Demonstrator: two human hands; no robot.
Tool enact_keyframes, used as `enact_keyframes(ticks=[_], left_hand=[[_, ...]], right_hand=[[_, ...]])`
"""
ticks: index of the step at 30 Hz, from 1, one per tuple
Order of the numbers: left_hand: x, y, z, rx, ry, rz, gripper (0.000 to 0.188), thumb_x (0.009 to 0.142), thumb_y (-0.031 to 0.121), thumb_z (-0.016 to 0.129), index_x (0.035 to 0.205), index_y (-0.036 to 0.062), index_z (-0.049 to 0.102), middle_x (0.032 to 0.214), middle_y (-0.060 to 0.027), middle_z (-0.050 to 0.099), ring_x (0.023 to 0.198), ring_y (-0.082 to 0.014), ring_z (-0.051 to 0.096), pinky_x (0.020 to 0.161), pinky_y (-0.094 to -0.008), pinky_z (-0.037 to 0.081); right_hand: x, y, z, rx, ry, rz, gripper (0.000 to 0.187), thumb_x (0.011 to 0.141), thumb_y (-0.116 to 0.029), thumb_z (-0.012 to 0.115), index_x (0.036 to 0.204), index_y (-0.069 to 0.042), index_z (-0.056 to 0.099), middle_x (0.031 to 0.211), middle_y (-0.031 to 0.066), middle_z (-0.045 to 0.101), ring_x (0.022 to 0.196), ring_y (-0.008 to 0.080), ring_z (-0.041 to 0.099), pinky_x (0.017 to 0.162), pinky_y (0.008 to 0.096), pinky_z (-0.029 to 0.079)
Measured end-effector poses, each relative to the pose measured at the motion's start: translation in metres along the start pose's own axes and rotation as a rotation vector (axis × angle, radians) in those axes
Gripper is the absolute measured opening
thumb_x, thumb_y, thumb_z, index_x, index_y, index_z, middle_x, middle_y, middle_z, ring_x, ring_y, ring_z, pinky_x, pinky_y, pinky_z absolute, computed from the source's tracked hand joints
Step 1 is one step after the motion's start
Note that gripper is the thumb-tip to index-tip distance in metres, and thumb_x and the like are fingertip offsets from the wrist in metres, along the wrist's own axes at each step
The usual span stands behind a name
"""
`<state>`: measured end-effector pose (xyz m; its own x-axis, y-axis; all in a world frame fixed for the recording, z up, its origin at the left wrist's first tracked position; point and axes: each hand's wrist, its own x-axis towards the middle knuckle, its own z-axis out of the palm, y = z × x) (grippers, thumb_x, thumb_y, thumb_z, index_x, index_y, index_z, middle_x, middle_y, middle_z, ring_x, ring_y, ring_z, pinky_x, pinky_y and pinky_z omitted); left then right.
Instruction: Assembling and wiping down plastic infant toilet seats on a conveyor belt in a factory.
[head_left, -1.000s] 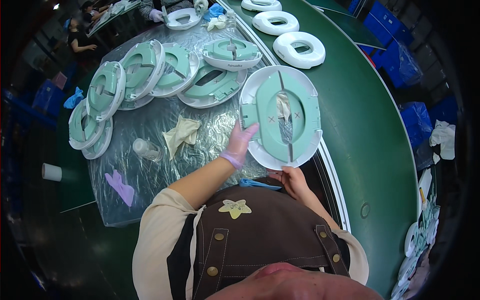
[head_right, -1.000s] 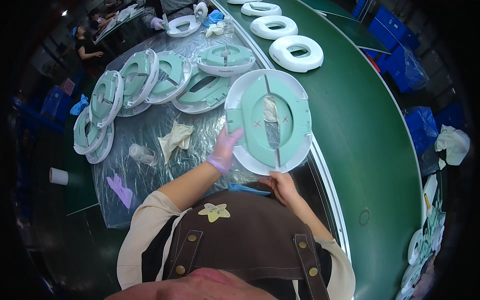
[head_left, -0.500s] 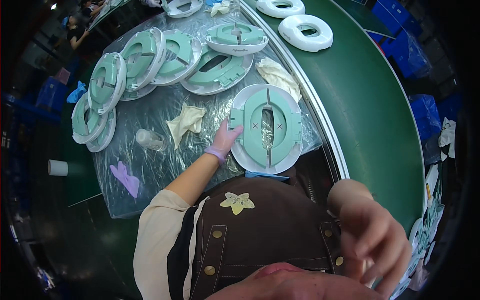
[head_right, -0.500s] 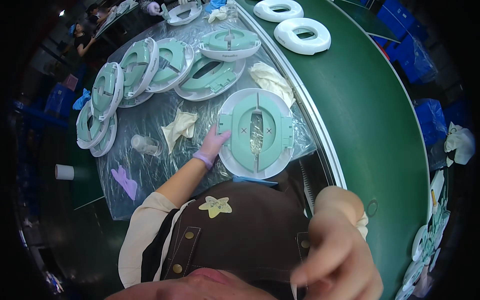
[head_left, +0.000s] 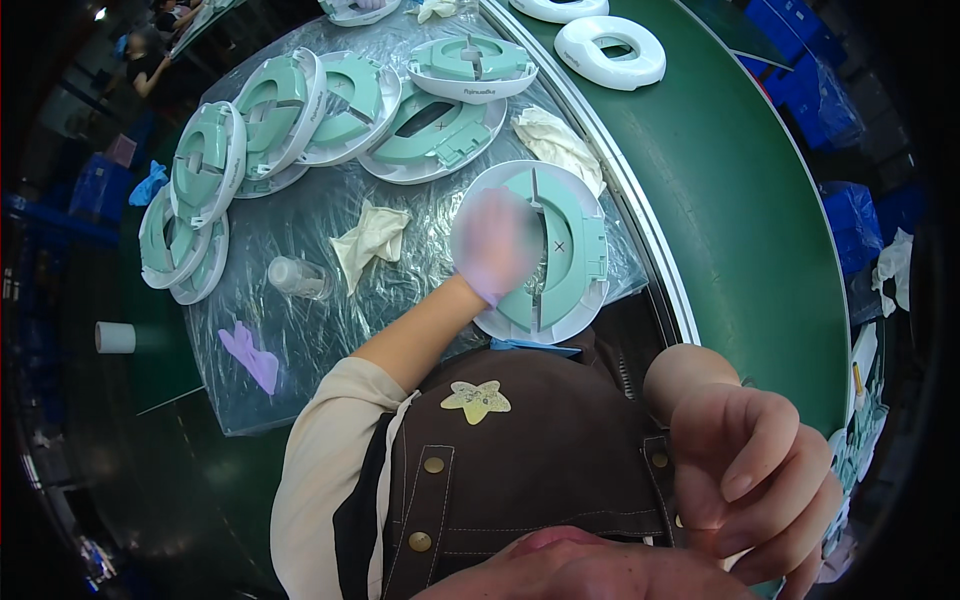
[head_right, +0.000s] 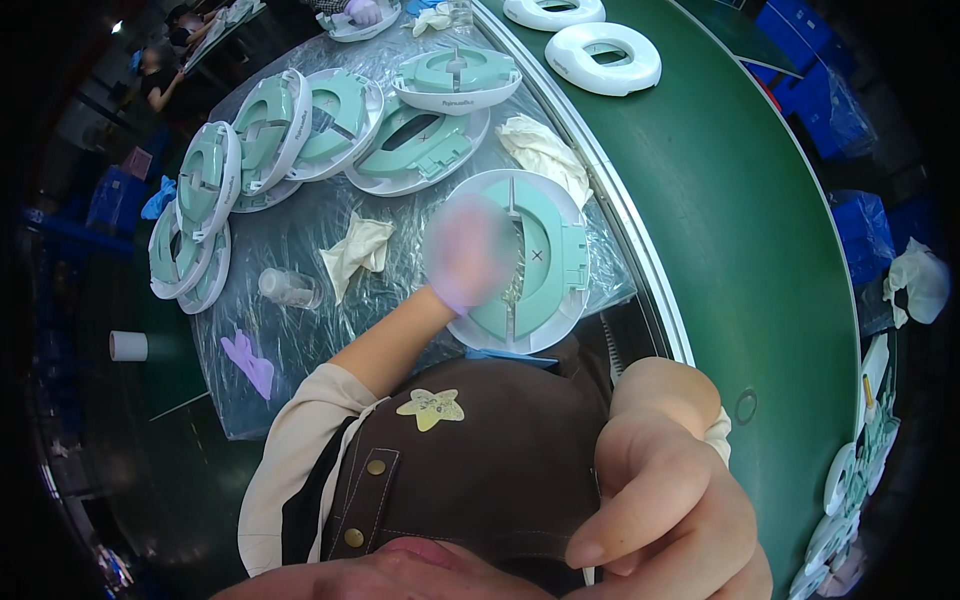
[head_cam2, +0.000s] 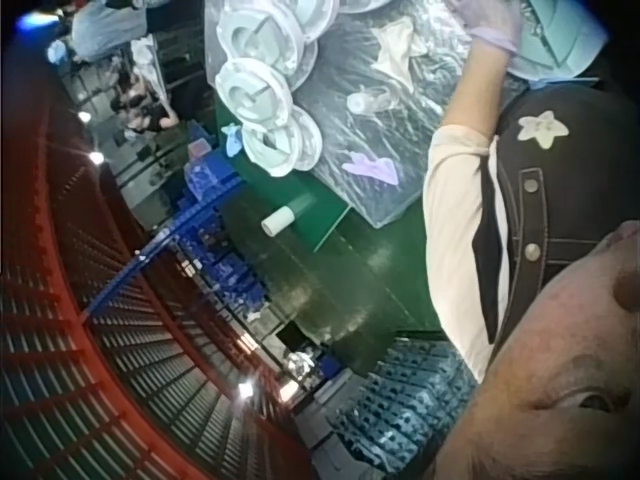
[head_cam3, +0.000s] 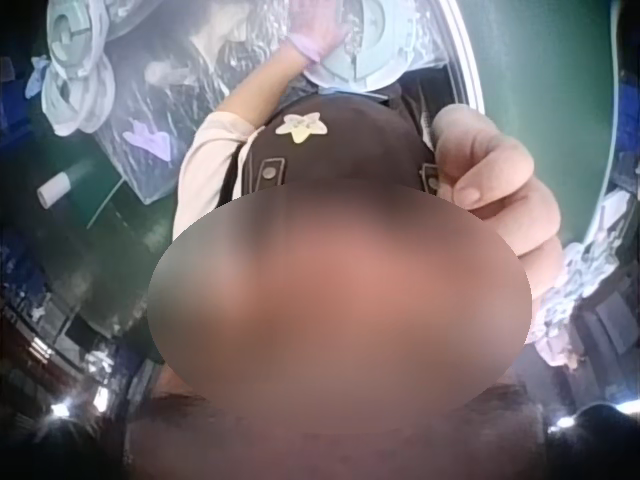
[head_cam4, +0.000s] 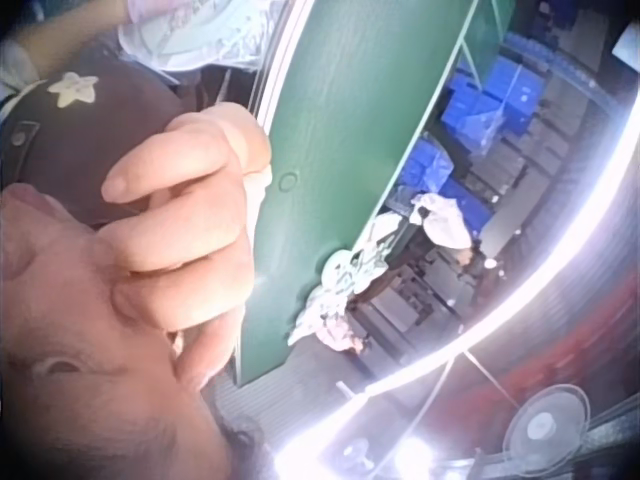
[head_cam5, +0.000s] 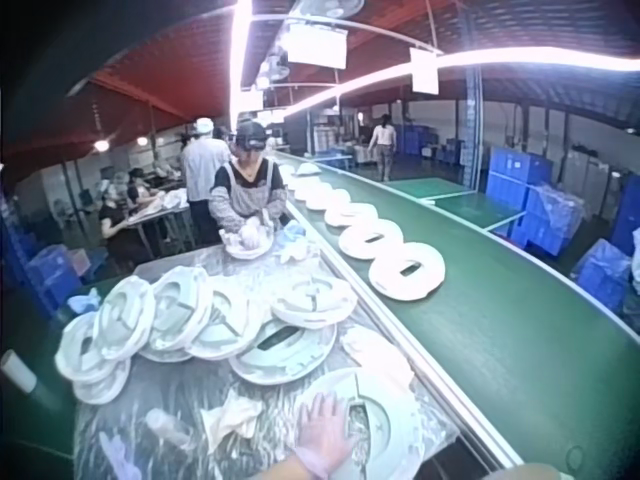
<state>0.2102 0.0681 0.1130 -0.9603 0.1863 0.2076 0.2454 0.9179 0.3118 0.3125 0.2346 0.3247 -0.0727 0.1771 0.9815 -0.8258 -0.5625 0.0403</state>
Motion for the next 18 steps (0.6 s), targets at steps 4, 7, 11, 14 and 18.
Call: enact_keyframes(ticks=[4,7,11,14,18], left_hand=[[0.01,0.007,0.006,0.035,-0.061,-0.043,0.082,0.067,0.034,0.071,0.134,0.0078,0.031,0.138,-0.0168,0.028,0.13,-0.0358,0.022,0.104,-0.0557,0.015],[0.011,0.004,0.008,0.043,-0.069,-0.075,0.086,0.064,0.032,0.072,0.135,0.0087,0.029,0.138,-0.016,0.028,0.13,-0.0355,0.022,0.105,-0.0553,0.015],[0.006,-0.006,0.016,0.044,-0.054,-0.161,0.09,0.059,0.027,0.074,0.135,0.0083,0.029,0.138,-0.0173,0.027,0.13,-0.0367,0.022,0.106,-0.0531,0.014],[0.005,-0.003,0.019,-0.023,0.015,-0.147,0.089,0.058,0.023,0.072,0.134,0.0084,0.03,0.137,-0.0175,0.027,0.129,-0.0365,0.023,0.106,-0.0524,0.014],[0.005,-0.004,0.021,-0.105,0.028,-0.141,0.089,0.056,0.016,0.072,0.134,0.0064,0.029,0.137,-0.0167,0.027,0.129,-0.036,0.023,0.105,-0.0547,0.015]], right_hand=[[0.006,-0.011,0.008,-0.047,-0.038,0.17,0.01,0.087,-0.022,0.051,0.095,-0.02,0.057,0.08,-0.008,0.051,0.069,0.0104,0.049,0.071,0.0321,0.038],[0.007,-0.002,0.003,0.02,-0.053,0.171,0.019,0.088,-0.025,0.049,0.105,-0.021,0.056,0.077,-0.0041,0.052,0.066,0.0136,0.049,0.07,0.0331,0.037],[0.0,-0.003,-0.005,0.163,-0.167,0.279,0.037,0.088,-0.03,0.05,0.123,-0.021,0.05,0.079,0.0003,0.052,0.068,0.0175,0.05,0.071,0.0372,0.038],[-0.009,-0.005,-0.018,0.108,-0.255,0.243,0.016,0.078,-0.015,0.066,0.094,-0.015,0.061,0.088,-0.0022,0.058,0.075,0.0132,0.057,0.076,0.0309,0.042],[-0.035,0.015,-0.046,-0.512,-0.985,0.44,0.021,0.067,-0.003,0.061,0.086,-0.007,0.055,0.084,0.0111,0.057,0.076,0.0281,0.058,0.067,0.0402,0.047]])
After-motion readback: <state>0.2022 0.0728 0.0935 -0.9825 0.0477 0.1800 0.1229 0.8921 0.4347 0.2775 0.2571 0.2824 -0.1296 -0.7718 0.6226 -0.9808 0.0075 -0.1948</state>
